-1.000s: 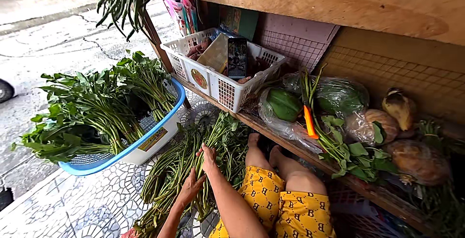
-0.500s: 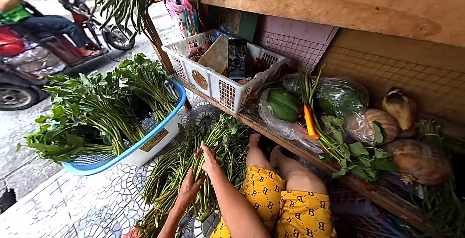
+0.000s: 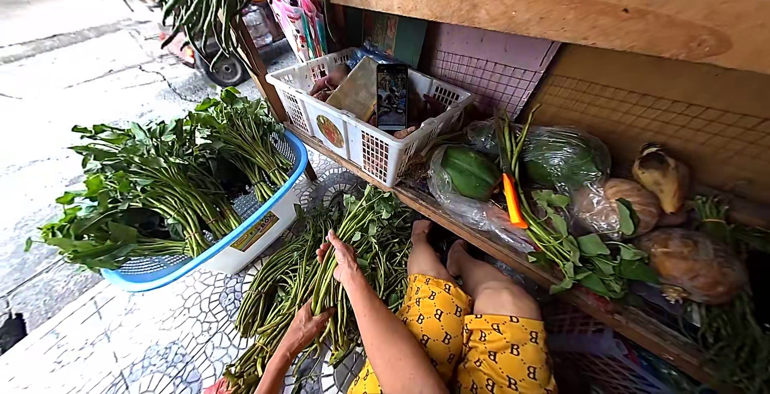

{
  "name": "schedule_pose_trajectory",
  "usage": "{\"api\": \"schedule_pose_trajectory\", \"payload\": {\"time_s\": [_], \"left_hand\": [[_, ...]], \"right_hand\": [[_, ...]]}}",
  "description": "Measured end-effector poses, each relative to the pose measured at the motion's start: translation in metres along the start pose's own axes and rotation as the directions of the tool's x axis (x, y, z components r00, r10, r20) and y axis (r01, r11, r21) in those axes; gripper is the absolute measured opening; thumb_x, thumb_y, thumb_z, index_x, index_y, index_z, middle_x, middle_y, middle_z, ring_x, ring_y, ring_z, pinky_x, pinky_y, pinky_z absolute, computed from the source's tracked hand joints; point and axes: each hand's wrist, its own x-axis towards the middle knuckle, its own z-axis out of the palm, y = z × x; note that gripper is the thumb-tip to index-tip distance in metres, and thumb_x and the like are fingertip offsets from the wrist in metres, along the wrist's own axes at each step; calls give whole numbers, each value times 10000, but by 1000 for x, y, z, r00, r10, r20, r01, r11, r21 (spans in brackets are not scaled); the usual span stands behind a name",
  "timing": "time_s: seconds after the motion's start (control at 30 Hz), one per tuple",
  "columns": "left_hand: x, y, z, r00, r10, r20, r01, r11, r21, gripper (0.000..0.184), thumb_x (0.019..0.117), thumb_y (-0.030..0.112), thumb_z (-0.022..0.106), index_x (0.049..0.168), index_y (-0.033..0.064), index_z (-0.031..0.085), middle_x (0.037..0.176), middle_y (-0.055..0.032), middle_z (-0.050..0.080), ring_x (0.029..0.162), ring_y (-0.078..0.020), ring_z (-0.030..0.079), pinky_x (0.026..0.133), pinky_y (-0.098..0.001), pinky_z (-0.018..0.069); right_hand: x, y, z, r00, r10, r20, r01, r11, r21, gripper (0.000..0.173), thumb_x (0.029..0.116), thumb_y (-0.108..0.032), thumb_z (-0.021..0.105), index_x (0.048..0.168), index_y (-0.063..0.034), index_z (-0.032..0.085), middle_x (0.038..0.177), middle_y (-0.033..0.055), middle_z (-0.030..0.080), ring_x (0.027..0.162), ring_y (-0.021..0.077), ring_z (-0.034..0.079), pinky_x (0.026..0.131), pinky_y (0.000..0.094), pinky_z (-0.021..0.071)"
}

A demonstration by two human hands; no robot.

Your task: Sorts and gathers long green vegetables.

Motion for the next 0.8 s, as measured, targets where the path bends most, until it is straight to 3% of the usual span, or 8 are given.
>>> {"api": "schedule_pose_trajectory", "payload": {"time_s": [0.07,0.2,0.37,0.53,0.6,0.67,0.73,0.8], "left_hand": [[2,-2,1,999,14,-39,-14,1000,9,427,984,263,676,1272,-31,562,943,-183,652,779,-261,654,764,-478,557],[-1,0,-7,998,61,-36,-60,998,28,573,882,337,787,1279,-11,564,968,-176,650,812,-260,648,769,-478,550],[-3,0,-13,997,80,20,-81,994,73,483,850,283,823,1192,-2,636,976,-152,674,893,-242,649,858,-476,527],[-6,-6,-3,998,54,-27,-56,997,-52,247,960,182,709,1082,-20,636,787,-80,630,632,-144,611,655,-351,559],[-9,-9,0,997,78,7,-76,987,-139,252,934,197,730,1040,-7,625,752,-39,618,620,-112,606,638,-317,555],[-12,-11,-4,977,122,174,-81,971,-227,664,778,449,819,1216,9,583,942,-29,677,842,-104,661,813,-317,566],[-8,-8,-12,952,122,281,-48,965,-257,1212,586,729,846,1484,40,410,1287,-66,648,1167,-134,626,1017,-333,517],[13,-18,-16,981,130,145,-77,943,-324,1077,785,709,695,1541,24,351,1400,-153,587,1231,-212,605,1019,-389,517]], "right_hand": [[-1,-2,0,1000,15,19,-14,1000,-8,346,1085,-326,537,1137,12,588,822,94,658,647,163,648,603,299,563],[1,-3,0,1000,-4,18,4,1000,13,282,1046,-240,615,846,-62,526,587,-5,472,443,84,497,432,229,487],[4,1,-1,992,-118,52,119,993,-9,165,1026,-113,628,1088,36,659,582,0,511,451,84,512,457,224,483],[-2,-3,2,997,14,78,-10,998,-55,318,1078,-271,556,1223,5,620,910,94,699,736,159,663,644,303,540],[-2,0,2,998,11,64,-7,998,-56,275,1076,-276,561,1071,-3,591,762,64,626,607,141,632,559,280,558],[4,3,1,999,-1,38,4,998,-69,283,1063,-253,586,878,-45,535,587,5,489,441,92,507,432,234,489],[8,3,-3,1000,-5,-20,4,997,-72,252,1033,-210,634,859,-59,532,559,-19,439,414,71,447,405,217,439],[12,2,-7,993,-36,-115,28,997,-67,262,1000,-168,671,814,-61,520,554,-15,436,406,72,428,396,218,423]]}}
